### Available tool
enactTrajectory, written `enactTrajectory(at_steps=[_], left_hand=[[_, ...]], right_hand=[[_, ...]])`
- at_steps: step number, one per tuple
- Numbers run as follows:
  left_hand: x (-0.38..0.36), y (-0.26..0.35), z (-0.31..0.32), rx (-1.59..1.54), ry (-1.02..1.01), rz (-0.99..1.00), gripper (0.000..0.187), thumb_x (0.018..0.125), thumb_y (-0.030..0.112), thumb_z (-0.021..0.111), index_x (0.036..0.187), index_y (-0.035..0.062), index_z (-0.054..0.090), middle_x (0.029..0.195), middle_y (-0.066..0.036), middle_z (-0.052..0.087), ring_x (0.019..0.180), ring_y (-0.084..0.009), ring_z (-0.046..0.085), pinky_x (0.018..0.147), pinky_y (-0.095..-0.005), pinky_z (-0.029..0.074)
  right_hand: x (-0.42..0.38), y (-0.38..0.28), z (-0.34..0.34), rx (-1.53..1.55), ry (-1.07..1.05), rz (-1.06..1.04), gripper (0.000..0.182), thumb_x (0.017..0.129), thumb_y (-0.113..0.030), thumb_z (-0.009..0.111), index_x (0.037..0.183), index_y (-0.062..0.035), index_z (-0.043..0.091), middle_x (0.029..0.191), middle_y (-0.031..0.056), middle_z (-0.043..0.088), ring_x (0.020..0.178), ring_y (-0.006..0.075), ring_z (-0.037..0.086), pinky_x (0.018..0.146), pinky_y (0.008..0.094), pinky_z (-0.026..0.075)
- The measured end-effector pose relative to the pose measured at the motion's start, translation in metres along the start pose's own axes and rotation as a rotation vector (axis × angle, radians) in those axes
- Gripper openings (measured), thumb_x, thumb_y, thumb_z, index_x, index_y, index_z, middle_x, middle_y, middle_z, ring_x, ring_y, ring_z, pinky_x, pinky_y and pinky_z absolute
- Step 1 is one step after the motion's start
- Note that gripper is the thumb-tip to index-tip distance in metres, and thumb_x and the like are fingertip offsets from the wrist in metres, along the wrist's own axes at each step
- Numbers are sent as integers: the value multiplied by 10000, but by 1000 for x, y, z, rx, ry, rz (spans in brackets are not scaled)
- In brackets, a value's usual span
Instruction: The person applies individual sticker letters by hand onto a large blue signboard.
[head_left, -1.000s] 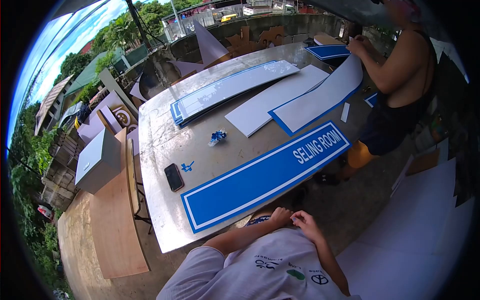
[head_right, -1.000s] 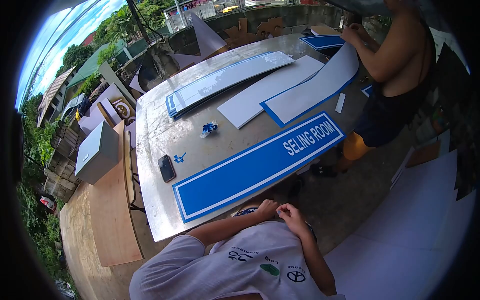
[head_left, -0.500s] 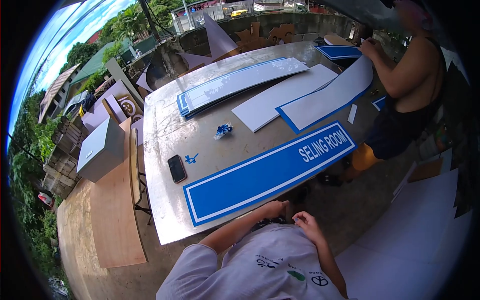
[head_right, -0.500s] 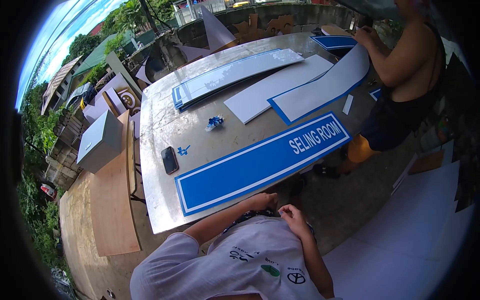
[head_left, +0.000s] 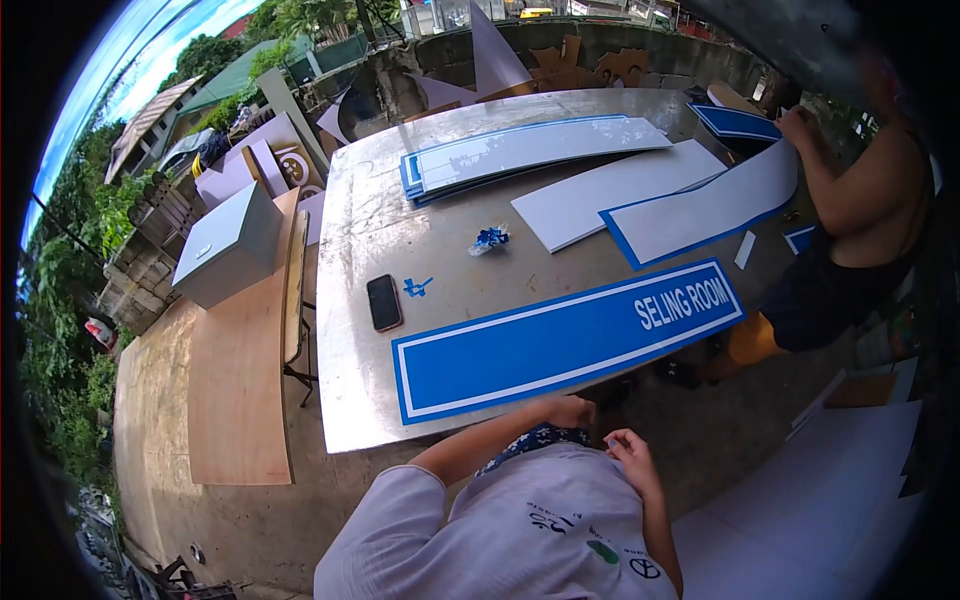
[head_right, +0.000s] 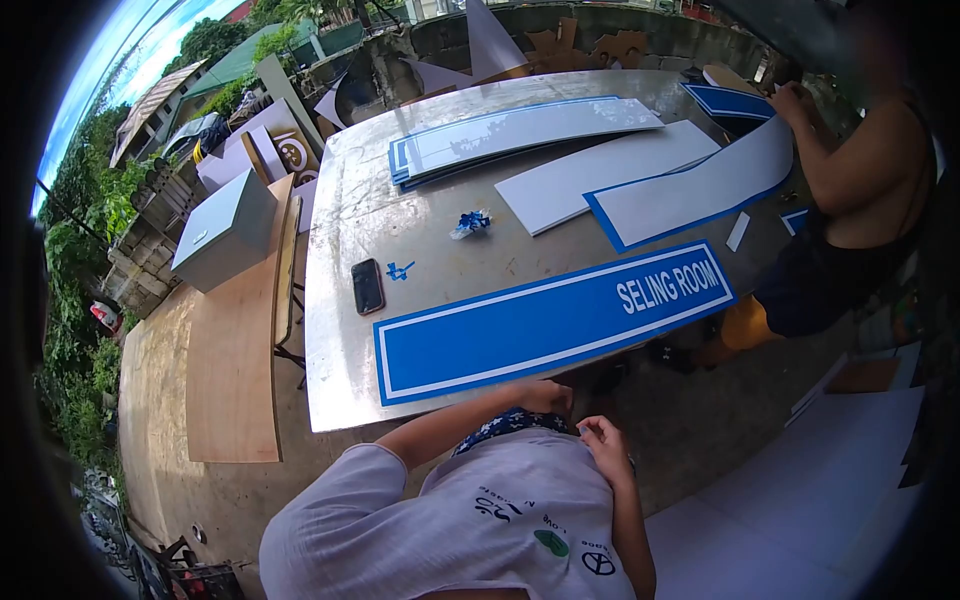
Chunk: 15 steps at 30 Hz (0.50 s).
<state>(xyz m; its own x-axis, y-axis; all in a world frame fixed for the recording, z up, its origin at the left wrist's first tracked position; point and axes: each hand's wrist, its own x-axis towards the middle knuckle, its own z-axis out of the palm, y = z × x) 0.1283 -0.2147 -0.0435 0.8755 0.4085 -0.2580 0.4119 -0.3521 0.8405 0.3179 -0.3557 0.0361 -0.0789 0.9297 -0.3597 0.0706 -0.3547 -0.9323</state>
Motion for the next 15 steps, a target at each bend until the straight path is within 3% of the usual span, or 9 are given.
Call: enactTrajectory(at_steps=[2,5,11,15], left_hand=[[3,10,6,185,27,-124,212,823,145,589,1025,82,598,926,-202,675,883,-379,652,776,-471,499],[2,16,2,192,60,-125,241,800,104,567,1038,72,581,906,-208,674,882,-400,651,765,-502,494],[6,20,18,385,267,-110,346,752,68,601,1092,72,536,955,-160,677,848,-363,670,696,-473,528],[8,23,19,415,222,-145,356,744,42,610,1090,79,533,1017,-141,640,894,-343,657,714,-444,537]], right_hand=[[4,-1,3,15,-27,2,123,944,-122,569,1007,-23,608,918,11,603,802,85,576,755,228,482],[7,-5,7,28,-48,-1,124,945,-123,568,1007,-23,607,916,11,602,802,85,576,756,227,481],[2,-5,6,17,-22,-1,125,944,-126,572,1009,-26,609,918,12,605,802,83,575,758,225,481],[-1,-8,6,-19,9,38,127,942,-124,570,1015,-27,609,926,11,611,809,80,576,771,227,481]])
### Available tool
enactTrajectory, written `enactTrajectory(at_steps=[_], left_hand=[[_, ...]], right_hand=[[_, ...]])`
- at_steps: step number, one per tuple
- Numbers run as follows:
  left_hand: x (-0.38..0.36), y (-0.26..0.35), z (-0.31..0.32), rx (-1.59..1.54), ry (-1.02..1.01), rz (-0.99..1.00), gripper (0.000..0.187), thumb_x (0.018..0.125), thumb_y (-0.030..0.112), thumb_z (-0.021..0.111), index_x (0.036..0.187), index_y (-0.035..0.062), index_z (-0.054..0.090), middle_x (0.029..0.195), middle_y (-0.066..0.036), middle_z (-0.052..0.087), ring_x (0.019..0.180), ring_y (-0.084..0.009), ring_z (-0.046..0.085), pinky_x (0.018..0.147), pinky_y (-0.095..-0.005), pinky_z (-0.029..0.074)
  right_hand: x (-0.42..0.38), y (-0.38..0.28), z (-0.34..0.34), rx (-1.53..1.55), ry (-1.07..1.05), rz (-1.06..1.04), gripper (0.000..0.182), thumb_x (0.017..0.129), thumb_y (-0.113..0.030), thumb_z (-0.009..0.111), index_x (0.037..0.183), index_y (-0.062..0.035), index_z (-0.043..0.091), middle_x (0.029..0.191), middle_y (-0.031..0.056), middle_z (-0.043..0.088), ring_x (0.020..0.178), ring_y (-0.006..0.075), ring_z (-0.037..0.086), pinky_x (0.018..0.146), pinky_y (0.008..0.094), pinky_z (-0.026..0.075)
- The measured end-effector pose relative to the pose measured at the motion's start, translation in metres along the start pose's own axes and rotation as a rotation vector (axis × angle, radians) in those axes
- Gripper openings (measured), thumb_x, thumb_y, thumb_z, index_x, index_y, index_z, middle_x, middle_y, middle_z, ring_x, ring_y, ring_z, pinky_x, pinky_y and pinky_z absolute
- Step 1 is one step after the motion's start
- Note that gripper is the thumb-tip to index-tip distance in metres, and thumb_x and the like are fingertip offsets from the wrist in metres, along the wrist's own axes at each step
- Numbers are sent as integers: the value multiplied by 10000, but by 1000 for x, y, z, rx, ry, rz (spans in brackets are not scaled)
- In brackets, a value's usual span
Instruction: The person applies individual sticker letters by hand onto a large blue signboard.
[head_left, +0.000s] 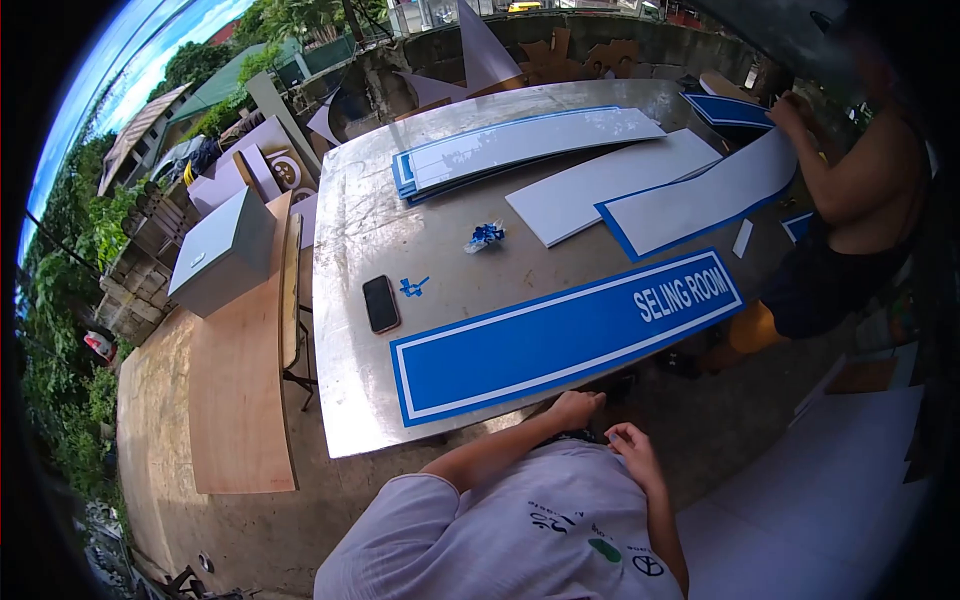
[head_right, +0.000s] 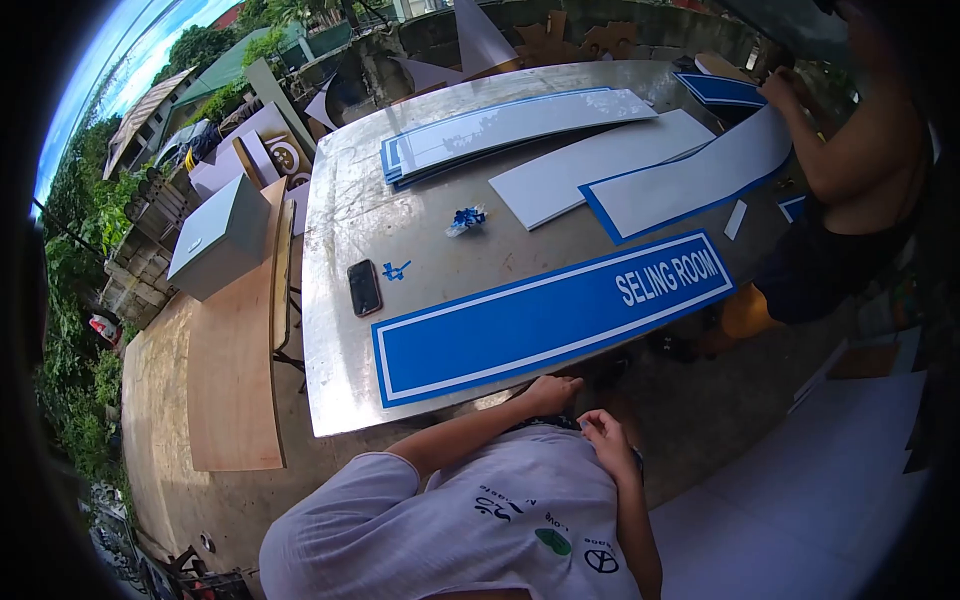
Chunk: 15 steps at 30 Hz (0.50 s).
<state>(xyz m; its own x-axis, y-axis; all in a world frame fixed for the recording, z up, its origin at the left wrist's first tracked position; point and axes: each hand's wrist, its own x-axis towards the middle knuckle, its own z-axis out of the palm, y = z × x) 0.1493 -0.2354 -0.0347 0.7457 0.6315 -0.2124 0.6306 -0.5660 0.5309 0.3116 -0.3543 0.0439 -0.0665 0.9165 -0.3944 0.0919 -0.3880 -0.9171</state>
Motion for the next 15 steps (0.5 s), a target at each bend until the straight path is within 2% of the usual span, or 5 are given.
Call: enactTrajectory(at_steps=[2,4,6,11,15], left_hand=[[2,-4,6,48,179,176,392,751,137,649,1111,51,518,1043,-152,582,991,-354,597,791,-438,507],[-1,5,-9,-71,190,279,424,748,184,689,1117,63,518,1061,-135,532,1038,-342,562,819,-421,491],[-7,10,-14,-174,277,282,481,721,199,750,1136,97,529,1105,-123,522,1043,-339,560,857,-427,471],[-31,9,-36,-344,578,-45,558,758,228,766,1221,62,502,1207,-166,484,1035,-366,544,850,-418,468],[-58,-31,-49,-101,853,-243,401,843,152,676,1202,63,522,1205,-164,493,1084,-341,486,942,-433,368]], right_hand=[[2,-1,1,27,12,-20,122,932,-109,574,1015,-26,610,916,8,611,806,77,570,765,225,472],[2,10,2,93,5,-64,118,922,-89,582,1018,-26,609,920,7,614,809,75,563,764,227,466],[0,8,0,58,-17,-56,124,923,-71,565,1033,-28,601,979,12,597,851,74,566,790,218,469],[2,16,2,56,12,-42,127,912,-116,604,1006,-34,624,901,3,623,797,73,551,741,236,457],[10,18,3,117,7,-18,144,905,-115,608,1023,-37,631,896,0,619,782,68,542,726,233,452]])
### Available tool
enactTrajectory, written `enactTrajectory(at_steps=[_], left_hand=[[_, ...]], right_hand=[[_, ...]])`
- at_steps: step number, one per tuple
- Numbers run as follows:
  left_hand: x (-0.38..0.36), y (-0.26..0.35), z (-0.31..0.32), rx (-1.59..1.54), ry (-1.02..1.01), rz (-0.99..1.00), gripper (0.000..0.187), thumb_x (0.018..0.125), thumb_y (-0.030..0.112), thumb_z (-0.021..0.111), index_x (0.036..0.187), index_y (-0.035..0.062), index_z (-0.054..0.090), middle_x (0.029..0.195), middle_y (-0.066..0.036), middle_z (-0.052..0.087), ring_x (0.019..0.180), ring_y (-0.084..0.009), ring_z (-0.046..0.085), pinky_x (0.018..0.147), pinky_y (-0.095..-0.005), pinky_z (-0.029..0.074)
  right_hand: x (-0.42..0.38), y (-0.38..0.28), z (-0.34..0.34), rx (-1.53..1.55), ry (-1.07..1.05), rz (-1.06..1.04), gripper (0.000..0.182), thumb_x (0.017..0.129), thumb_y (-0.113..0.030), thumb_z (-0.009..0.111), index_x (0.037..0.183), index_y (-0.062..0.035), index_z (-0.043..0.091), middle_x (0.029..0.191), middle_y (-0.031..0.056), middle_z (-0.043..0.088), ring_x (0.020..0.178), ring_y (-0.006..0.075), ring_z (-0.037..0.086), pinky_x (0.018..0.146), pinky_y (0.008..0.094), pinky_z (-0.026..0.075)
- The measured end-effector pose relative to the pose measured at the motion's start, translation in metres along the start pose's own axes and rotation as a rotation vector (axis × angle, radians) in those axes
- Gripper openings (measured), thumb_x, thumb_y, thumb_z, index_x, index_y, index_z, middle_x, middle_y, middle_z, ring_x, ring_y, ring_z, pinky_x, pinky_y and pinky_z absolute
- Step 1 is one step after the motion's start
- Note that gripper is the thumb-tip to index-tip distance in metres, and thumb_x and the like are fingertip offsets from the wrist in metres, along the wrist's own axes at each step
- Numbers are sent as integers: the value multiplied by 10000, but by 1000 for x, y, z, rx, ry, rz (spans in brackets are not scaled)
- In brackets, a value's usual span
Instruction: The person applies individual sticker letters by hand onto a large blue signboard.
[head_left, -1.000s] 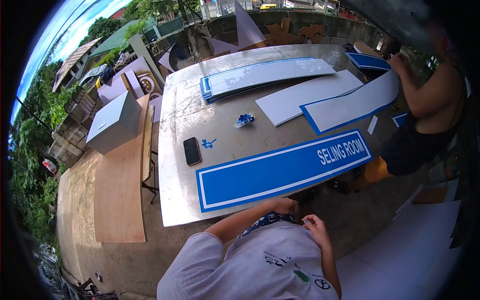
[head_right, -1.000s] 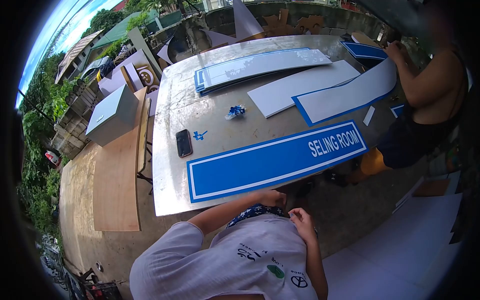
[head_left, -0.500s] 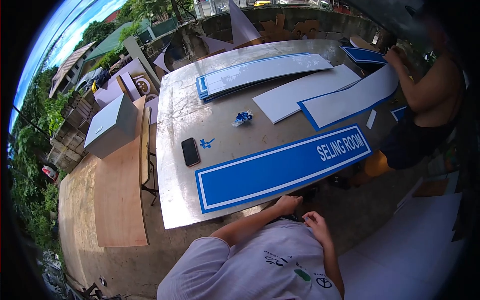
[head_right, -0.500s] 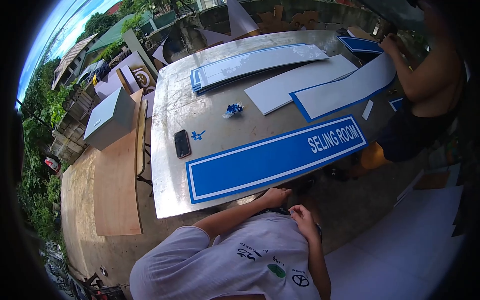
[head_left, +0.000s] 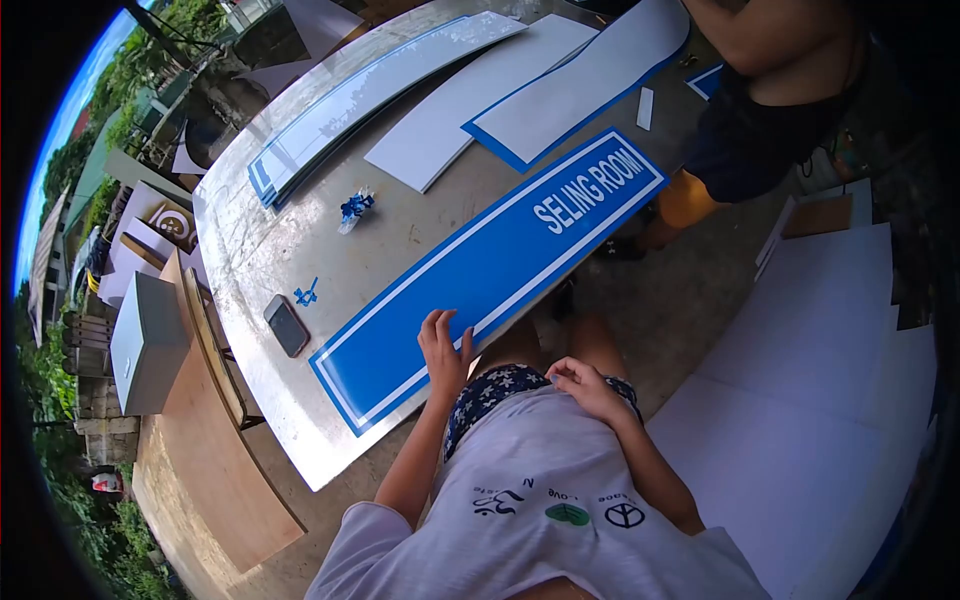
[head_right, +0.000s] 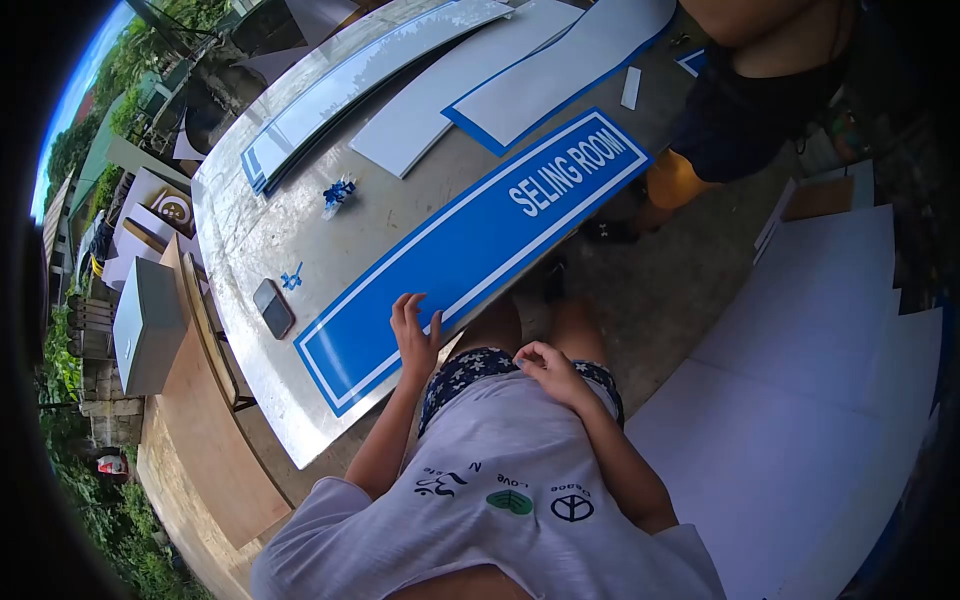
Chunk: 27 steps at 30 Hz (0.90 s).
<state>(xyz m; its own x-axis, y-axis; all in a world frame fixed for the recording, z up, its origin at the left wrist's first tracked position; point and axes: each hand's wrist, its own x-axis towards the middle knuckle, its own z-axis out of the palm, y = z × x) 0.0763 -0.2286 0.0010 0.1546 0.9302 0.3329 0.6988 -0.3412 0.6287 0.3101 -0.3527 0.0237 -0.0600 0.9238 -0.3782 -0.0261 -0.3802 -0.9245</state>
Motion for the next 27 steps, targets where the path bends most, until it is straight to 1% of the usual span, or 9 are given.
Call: enactTrajectory(at_steps=[5,6,7,12,14,15,17,22,27], left_hand=[[-7,-60,-57,426,147,-91,343,883,144,624,1195,43,525,1231,-149,486,1163,-323,437,1005,-466,287],[-9,-70,-71,508,150,-121,345,888,152,618,1200,38,522,1237,-150,484,1173,-323,428,1009,-468,281],[-14,-84,-83,564,163,-169,355,904,182,592,1213,26,515,1256,-155,473,1194,-333,405,1021,-471,268],[-37,-131,-115,582,64,-274,510,970,396,407,1359,66,429,1399,-180,383,1304,-366,327,1099,-532,176],[-41,-133,-114,565,-25,-301,543,977,429,375,1373,60,416,1412,-186,373,1309,-371,325,1097,-532,184],[-40,-132,-114,539,-51,-306,589,973,469,352,1382,49,403,1418,-191,368,1310,-373,325,1093,-531,196],[-38,-131,-110,510,-102,-329,636,969,510,329,1391,39,390,1424,-196,362,1312,-375,324,1089,-531,207],[-36,-129,-111,560,-116,-417,735,952,579,305,1393,-6,361,1430,-212,337,1329,-375,302,1085,-528,225],[-33,-127,-109,579,-124,-438,732,955,564,310,1389,-24,342,1419,-223,304,1330,-378,291,1085,-545,223]], right_hand=[[15,-7,-2,-2,-2,120,141,910,-106,593,1027,-39,633,912,0,615,783,61,538,726,216,444],[18,-11,-4,76,-27,155,147,923,-98,573,1045,-31,621,948,4,612,829,71,547,776,219,447],[21,-17,-5,154,-52,192,154,937,-90,553,1064,-23,609,984,9,609,875,81,557,827,222,450],[51,-43,-16,380,-15,391,152,957,-94,518,1046,-4,603,996,22,596,905,97,555,850,231,442],[80,-56,-23,303,72,247,140,953,-52,508,1048,12,588,1045,52,564,954,110,545,883,246,434],[96,-62,-28,306,75,283,140,953,-52,508,1048,12,588,1045,52,564,954,110,545,883,246,434],[132,-70,-42,119,190,68,155,919,5,539,1062,23,593,1054,61,545,915,104,549,850,257,461],[221,-73,-73,-194,434,-238,166,902,25,541,1055,13,606,1065,78,534,900,139,546,814,264,474],[272,-68,-84,-571,404,-434,180,849,36,591,1016,1,650,1018,108,561,838,184,583,678,281,514]])
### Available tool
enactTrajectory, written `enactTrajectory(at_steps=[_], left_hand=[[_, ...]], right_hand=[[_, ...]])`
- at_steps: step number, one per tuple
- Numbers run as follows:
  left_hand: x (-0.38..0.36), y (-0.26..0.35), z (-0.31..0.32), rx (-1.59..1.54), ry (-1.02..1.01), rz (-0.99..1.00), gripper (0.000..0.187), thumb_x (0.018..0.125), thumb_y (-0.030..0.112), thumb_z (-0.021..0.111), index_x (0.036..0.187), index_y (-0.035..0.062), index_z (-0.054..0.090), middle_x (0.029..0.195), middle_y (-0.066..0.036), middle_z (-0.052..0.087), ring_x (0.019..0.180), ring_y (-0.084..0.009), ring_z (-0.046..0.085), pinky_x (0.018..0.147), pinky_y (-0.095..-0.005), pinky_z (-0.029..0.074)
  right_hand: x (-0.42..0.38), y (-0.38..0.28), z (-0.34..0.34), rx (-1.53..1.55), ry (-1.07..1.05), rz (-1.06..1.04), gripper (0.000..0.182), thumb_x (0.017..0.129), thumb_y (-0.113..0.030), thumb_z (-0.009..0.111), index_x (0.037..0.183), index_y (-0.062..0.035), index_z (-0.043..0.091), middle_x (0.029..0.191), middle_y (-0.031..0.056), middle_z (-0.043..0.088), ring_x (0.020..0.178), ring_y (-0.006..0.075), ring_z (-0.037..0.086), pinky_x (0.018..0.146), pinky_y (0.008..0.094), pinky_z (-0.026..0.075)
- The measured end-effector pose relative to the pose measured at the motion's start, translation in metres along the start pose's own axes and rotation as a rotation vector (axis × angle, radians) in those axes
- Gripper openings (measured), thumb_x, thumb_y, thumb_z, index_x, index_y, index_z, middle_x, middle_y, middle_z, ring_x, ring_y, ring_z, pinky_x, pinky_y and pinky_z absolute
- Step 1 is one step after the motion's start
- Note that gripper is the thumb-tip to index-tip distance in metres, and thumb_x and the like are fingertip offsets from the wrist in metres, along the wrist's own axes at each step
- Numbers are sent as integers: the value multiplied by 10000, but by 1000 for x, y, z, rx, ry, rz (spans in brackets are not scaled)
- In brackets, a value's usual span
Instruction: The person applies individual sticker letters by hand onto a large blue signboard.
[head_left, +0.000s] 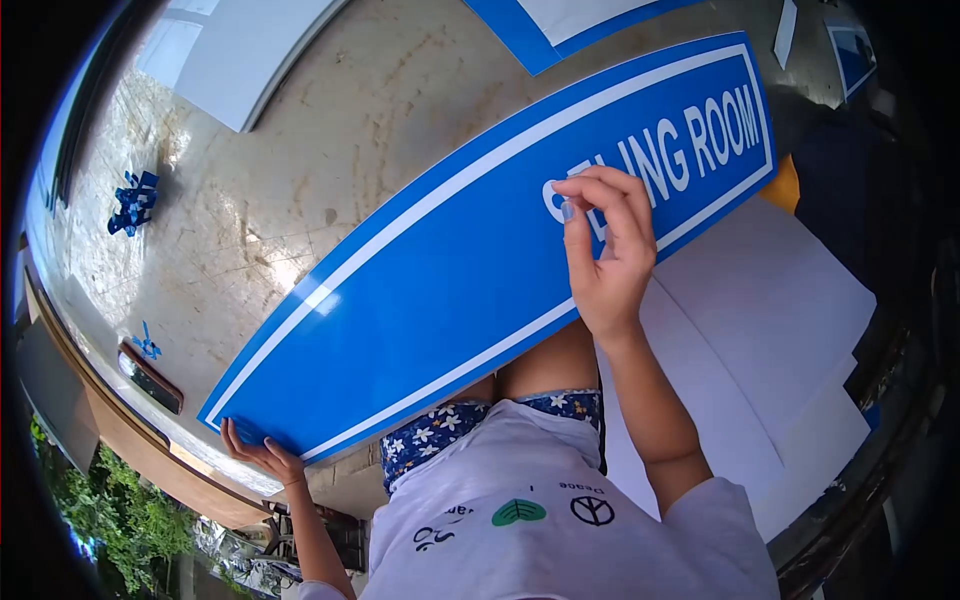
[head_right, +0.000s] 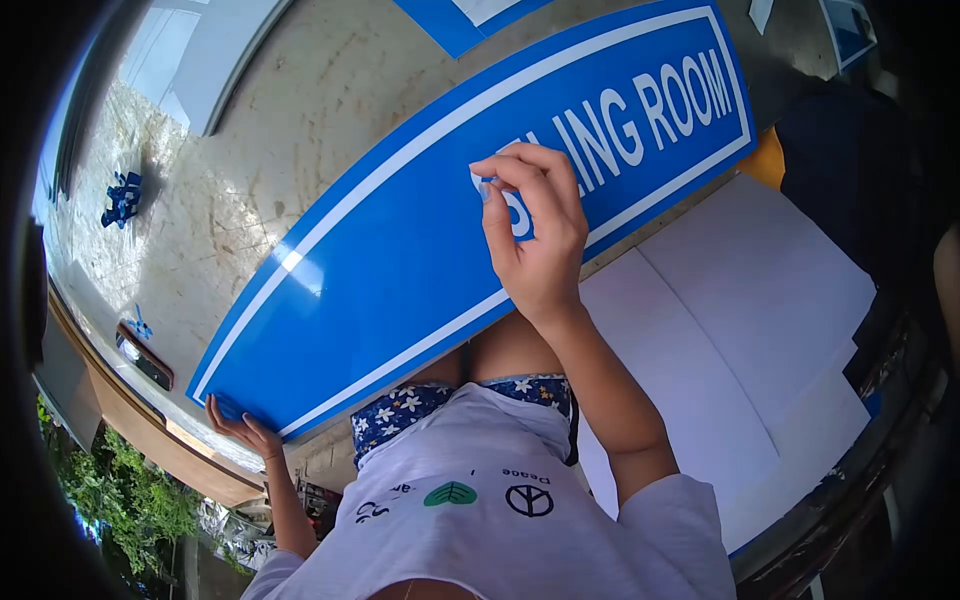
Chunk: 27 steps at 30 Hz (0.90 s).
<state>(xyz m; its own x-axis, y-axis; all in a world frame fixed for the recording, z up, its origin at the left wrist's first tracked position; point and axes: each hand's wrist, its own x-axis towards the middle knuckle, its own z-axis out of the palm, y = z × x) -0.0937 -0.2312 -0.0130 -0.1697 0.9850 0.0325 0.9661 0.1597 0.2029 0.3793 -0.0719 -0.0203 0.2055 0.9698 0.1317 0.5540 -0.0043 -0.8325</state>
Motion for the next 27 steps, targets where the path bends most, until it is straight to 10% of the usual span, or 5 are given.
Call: enactTrajectory(at_steps=[27], left_hand=[[0,-4,6,15,-24,-20,713,954,565,347,1389,1,302,1389,-208,267,1308,-356,290,1082,-540,230]], right_hand=[[-3,17,17,-308,21,-341,209,707,18,773,905,-13,715,890,83,591,682,155,564,519,232,454]])
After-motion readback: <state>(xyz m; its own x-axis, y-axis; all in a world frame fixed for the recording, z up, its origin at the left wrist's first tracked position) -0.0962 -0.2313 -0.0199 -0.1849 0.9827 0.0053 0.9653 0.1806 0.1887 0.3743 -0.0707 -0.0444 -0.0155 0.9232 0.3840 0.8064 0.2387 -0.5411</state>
